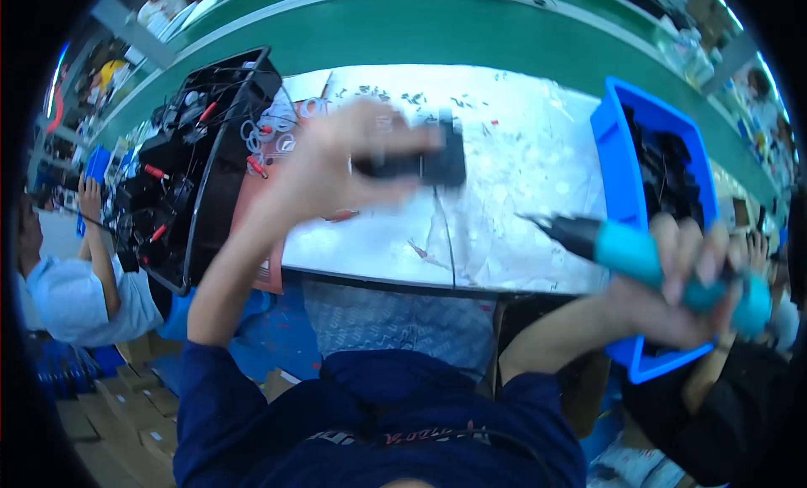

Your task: The person is assembling components of a light fixture using an electric screwdriver on a factory production line.

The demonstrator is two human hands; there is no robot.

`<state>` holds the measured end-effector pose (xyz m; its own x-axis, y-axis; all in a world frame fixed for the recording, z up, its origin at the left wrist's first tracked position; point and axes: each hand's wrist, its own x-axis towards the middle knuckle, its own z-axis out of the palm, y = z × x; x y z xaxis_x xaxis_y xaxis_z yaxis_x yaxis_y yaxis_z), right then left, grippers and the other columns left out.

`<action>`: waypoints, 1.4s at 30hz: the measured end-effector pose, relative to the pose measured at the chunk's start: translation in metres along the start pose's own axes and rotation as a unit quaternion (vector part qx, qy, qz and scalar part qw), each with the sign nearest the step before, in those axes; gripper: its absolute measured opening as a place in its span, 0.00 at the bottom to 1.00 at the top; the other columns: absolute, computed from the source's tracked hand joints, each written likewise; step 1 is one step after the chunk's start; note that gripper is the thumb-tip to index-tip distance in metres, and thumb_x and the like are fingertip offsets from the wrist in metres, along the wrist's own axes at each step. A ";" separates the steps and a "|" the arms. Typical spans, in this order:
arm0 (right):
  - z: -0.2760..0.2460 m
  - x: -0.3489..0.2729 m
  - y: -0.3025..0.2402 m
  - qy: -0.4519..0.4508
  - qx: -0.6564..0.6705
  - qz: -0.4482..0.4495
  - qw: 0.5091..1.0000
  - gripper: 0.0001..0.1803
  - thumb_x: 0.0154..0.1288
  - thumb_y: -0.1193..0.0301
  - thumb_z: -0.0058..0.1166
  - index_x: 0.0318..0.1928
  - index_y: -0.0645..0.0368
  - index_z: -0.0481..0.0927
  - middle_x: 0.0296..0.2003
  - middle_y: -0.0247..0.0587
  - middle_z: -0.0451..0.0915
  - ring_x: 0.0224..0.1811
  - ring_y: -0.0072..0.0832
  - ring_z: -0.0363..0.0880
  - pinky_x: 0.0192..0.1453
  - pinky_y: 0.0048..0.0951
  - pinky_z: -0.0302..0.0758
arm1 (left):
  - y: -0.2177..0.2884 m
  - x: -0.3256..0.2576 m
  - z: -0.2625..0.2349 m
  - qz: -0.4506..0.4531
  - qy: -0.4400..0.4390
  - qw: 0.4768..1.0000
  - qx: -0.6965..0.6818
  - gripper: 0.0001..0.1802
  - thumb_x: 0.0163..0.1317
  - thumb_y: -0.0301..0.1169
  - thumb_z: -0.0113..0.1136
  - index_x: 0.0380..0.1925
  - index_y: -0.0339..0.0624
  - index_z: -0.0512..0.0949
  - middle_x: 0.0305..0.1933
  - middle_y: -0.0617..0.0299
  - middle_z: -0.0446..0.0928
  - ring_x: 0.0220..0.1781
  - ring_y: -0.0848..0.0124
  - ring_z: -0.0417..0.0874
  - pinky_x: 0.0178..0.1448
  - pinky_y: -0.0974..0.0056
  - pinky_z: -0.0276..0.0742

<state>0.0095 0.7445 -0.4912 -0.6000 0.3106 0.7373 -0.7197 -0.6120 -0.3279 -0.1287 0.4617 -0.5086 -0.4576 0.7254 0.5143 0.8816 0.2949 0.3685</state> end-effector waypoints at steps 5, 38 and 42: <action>0.008 -0.022 -0.035 0.054 -0.113 -0.085 0.988 0.14 0.62 0.68 0.52 0.43 0.62 0.66 0.30 0.37 0.70 0.17 0.19 0.67 0.27 0.21 0.63 | -0.086 0.110 -0.049 -0.092 0.451 0.884 0.083 0.21 0.53 0.38 0.69 0.47 0.44 0.83 0.29 0.50 0.82 0.34 0.57 0.83 0.43 0.57 0.78; 0.049 -0.048 0.023 0.043 -0.224 0.096 0.969 0.13 0.60 0.70 0.51 0.41 0.59 0.63 0.26 0.41 0.70 0.14 0.23 0.63 0.18 0.19 0.61 | -0.246 0.073 -0.139 -0.537 -0.087 0.837 -0.060 0.14 0.58 0.39 0.62 0.37 0.42 0.81 0.28 0.61 0.78 0.19 0.70 0.74 0.21 0.67 0.68; 0.049 -0.051 0.021 0.064 -0.256 0.096 0.960 0.14 0.59 0.70 0.52 0.41 0.58 0.63 0.25 0.40 0.69 0.13 0.22 0.63 0.18 0.18 0.60 | -0.252 0.092 -0.115 -0.500 -0.164 0.836 0.156 0.30 0.50 0.51 0.67 0.46 0.40 0.79 0.45 0.51 0.81 0.35 0.61 0.84 0.33 0.60 0.79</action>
<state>0.0421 0.6808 -0.5068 -0.7532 0.3351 0.5660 -0.6490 -0.2386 -0.7224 -0.4067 0.3827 -0.4654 -0.9724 0.1359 -0.1897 0.0880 0.9665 0.2412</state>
